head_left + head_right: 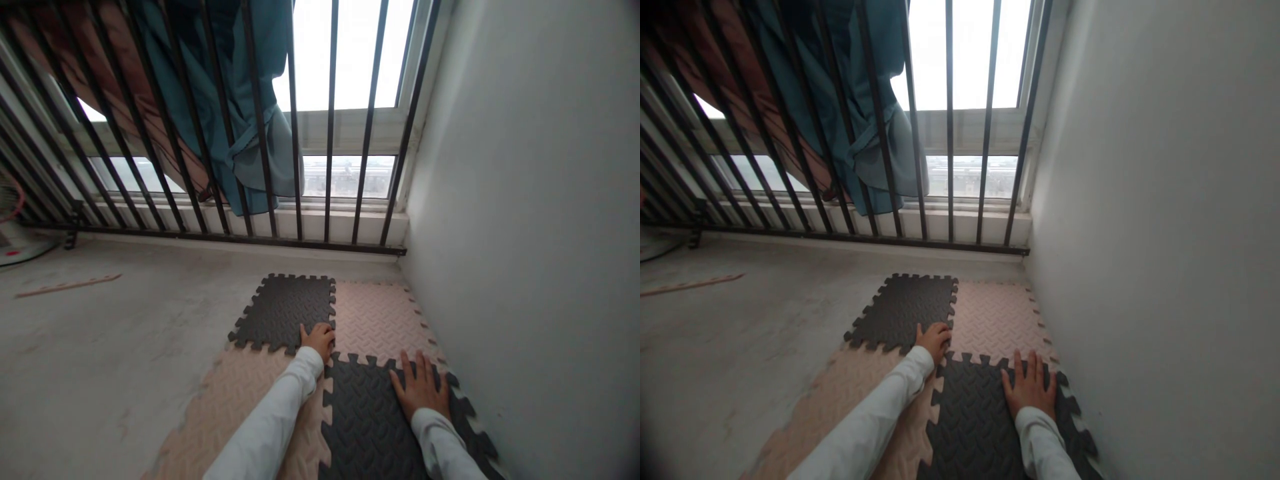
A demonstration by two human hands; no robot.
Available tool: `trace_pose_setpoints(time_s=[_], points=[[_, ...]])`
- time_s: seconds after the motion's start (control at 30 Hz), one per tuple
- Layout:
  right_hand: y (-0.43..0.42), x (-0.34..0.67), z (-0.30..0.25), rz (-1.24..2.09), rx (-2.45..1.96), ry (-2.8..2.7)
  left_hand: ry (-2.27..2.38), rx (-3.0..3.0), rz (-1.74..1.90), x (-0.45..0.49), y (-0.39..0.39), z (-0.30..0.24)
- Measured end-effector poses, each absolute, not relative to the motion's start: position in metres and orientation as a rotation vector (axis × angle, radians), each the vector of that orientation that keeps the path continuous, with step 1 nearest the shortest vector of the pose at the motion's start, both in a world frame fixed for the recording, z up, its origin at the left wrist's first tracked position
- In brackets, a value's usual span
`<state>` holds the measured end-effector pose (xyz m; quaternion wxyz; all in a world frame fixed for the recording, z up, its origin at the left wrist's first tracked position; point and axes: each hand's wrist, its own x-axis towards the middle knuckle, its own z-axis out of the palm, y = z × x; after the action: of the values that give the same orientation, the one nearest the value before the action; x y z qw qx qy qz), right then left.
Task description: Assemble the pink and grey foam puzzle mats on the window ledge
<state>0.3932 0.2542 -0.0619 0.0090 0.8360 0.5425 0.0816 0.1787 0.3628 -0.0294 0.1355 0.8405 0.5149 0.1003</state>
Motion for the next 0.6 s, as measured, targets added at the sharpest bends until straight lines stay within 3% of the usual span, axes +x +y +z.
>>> trace_pose_setpoints(time_s=[0.37,0.6], points=[[0.258,0.389,-0.055,0.179,2.584,1.559,1.492,2.573,0.141,0.168,0.353,-0.054],[0.259,0.397,-0.066,0.19,2.597,1.617,1.289,2.568,-0.041,0.156,0.373,-0.037]])
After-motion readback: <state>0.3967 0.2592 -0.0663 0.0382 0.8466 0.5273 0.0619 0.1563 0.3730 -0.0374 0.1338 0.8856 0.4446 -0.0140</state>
